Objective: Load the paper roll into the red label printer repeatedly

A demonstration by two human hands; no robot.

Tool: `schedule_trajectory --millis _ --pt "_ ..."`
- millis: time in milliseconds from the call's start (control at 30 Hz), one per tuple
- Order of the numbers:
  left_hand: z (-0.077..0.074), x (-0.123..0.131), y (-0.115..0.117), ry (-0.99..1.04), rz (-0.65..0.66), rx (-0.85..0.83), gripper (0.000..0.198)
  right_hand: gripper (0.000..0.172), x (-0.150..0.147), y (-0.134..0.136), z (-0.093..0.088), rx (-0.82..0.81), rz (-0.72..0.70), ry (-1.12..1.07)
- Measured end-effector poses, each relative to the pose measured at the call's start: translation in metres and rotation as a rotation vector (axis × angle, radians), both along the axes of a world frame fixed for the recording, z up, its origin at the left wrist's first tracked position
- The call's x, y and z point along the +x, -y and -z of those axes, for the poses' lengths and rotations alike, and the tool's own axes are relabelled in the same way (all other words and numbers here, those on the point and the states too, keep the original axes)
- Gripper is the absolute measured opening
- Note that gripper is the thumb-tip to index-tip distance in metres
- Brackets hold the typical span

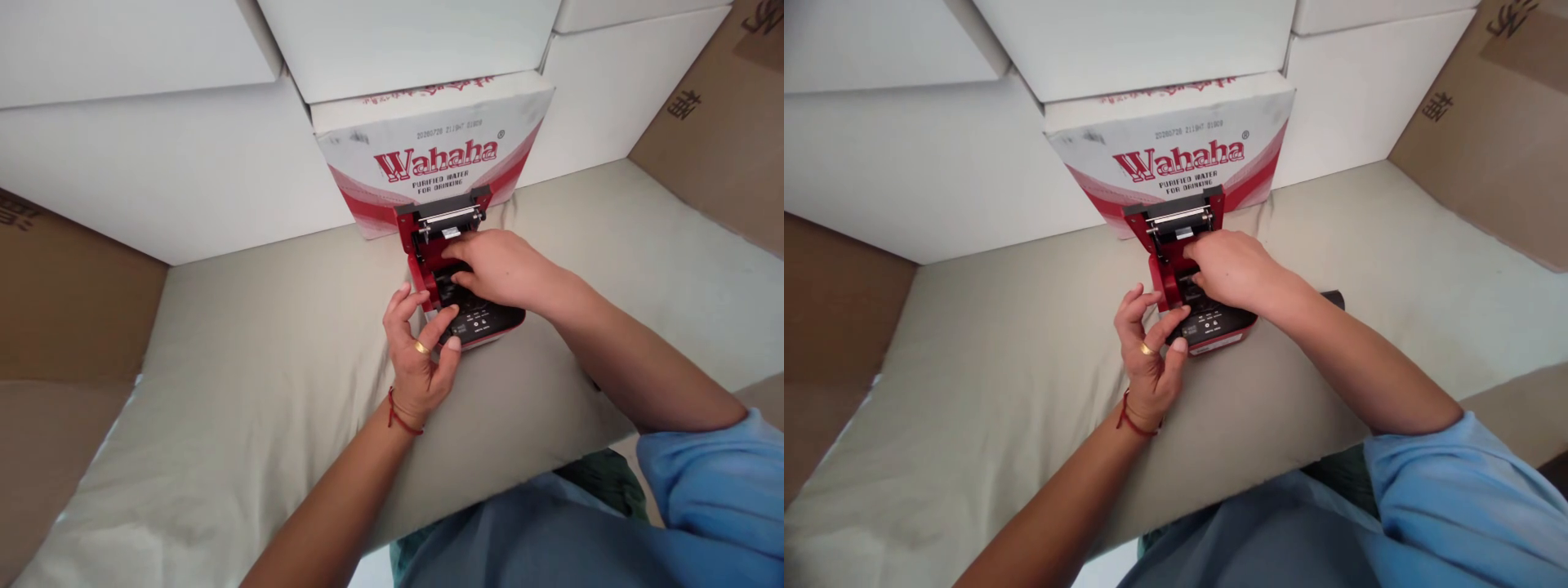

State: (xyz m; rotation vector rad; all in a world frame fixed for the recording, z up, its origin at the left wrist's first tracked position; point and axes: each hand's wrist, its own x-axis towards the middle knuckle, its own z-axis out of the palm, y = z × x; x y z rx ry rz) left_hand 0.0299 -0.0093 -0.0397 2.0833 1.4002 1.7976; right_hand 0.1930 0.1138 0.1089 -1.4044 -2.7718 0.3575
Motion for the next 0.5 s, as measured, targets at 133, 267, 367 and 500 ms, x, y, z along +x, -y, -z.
schedule_trajectory --millis 133,267,367,500 --pt "0.000 -0.001 0.000 -0.038 -0.020 0.033 0.028 0.034 0.036 0.023 0.016 0.034 -0.195 -0.391" --pt "-0.002 -0.002 0.001 -0.053 -0.003 0.067 0.024 0.032 0.071 0.060 0.043 0.131 -0.322 -0.541" --pt "-0.003 0.000 0.004 -0.076 -0.017 0.089 0.023 0.043 0.086 0.077 0.061 0.201 -0.316 -0.521" --pt "-0.004 0.001 0.007 -0.120 0.001 0.145 0.029 0.051 0.094 0.079 0.069 0.207 -0.332 -0.516"
